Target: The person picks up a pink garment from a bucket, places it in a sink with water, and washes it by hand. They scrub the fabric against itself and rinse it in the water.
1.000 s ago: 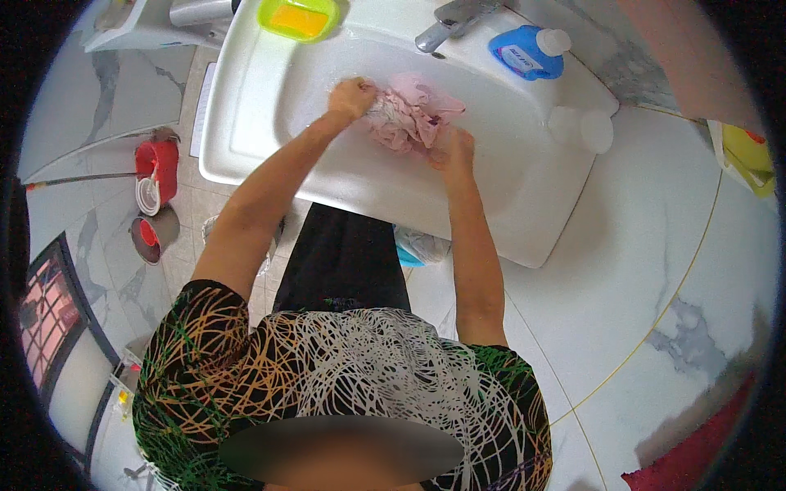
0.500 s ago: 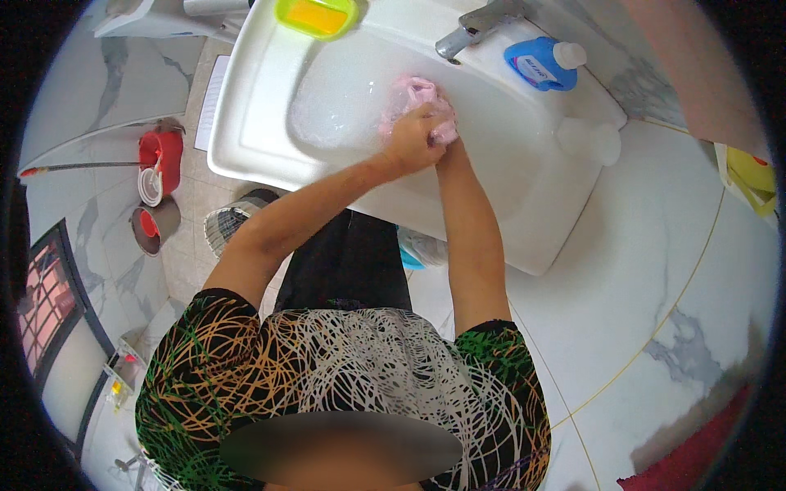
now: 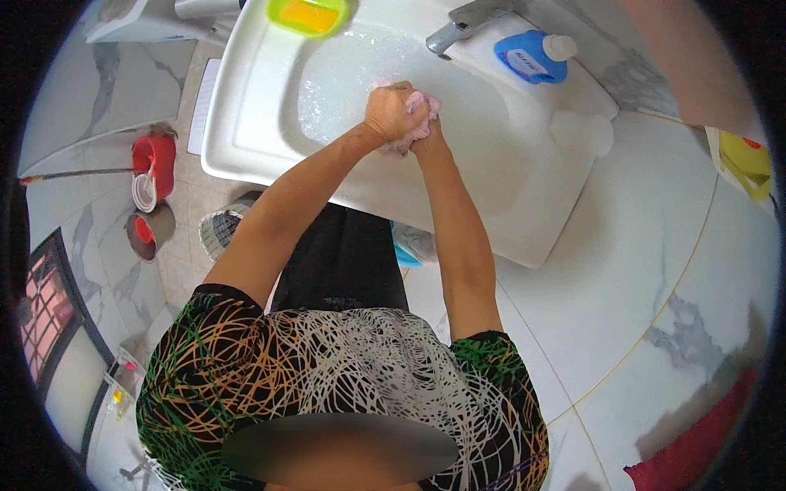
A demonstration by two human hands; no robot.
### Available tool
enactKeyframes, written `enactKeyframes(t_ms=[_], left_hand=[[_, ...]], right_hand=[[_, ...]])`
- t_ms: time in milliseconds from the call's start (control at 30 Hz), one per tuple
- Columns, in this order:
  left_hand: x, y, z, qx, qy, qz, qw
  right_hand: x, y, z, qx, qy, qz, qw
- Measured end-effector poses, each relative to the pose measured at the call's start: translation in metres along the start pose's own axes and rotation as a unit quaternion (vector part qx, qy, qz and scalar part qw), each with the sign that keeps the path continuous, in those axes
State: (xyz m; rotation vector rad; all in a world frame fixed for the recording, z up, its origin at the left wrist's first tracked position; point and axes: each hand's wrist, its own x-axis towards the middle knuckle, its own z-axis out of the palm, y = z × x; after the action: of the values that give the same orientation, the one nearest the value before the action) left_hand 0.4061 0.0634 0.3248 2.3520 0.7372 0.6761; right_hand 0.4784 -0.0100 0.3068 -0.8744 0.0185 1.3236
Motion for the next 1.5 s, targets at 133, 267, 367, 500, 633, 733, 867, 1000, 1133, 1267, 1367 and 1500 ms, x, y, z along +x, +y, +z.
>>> enactKeyframes(t_ms=[133,267,367,500,633,733,867,1000,1133,1267,1367,1500], left_hand=[[0.022,0.027,-0.028,0.005,-0.055,0.016,0.998],[0.0,-0.032,-0.024,0.044,0.085,-0.055,0.994],[-0.003,-0.04,-0.033,0.085,0.101,-0.042,0.99],[-0.006,-0.018,-0.045,0.185,-0.142,-0.169,0.957],[0.012,0.017,-0.059,0.233,-0.296,-0.196,0.905],[0.02,0.016,-0.046,0.09,-0.187,-0.157,0.966],[0.027,0.005,-0.03,-0.132,-0.079,-0.073,0.985],[0.038,0.013,-0.04,-0.26,-0.108,-0.039,0.959],[0.034,0.003,-0.049,-0.4,-0.258,-0.134,0.869],[0.033,-0.012,-0.037,-0.35,-0.383,-0.058,0.853],[0.037,-0.02,-0.037,-0.246,-0.481,-0.083,0.837],[0.032,-0.003,-0.049,-0.23,-0.39,0.008,0.892]], right_hand=[[0.003,-0.012,-0.036,-0.409,-0.056,-0.281,0.867],[-0.029,-0.038,0.014,-0.15,0.127,-0.067,0.978],[-0.037,-0.068,-0.018,-0.536,0.166,-0.111,0.82],[-0.052,-0.081,-0.031,-0.696,0.148,-0.46,0.532],[-0.065,-0.094,-0.033,-0.561,0.136,-0.391,0.717],[-0.073,-0.097,-0.019,-0.433,0.085,-0.318,0.84],[-0.084,-0.102,0.019,-0.227,0.008,-0.233,0.946],[-0.093,-0.111,0.023,-0.287,-0.033,-0.177,0.941],[-0.096,-0.117,0.024,-0.304,-0.075,-0.125,0.942],[-0.088,-0.121,0.005,-0.312,-0.09,-0.076,0.943],[-0.083,-0.129,-0.006,-0.45,-0.061,-0.094,0.886],[-0.086,-0.141,-0.02,-0.539,-0.042,-0.131,0.831]])
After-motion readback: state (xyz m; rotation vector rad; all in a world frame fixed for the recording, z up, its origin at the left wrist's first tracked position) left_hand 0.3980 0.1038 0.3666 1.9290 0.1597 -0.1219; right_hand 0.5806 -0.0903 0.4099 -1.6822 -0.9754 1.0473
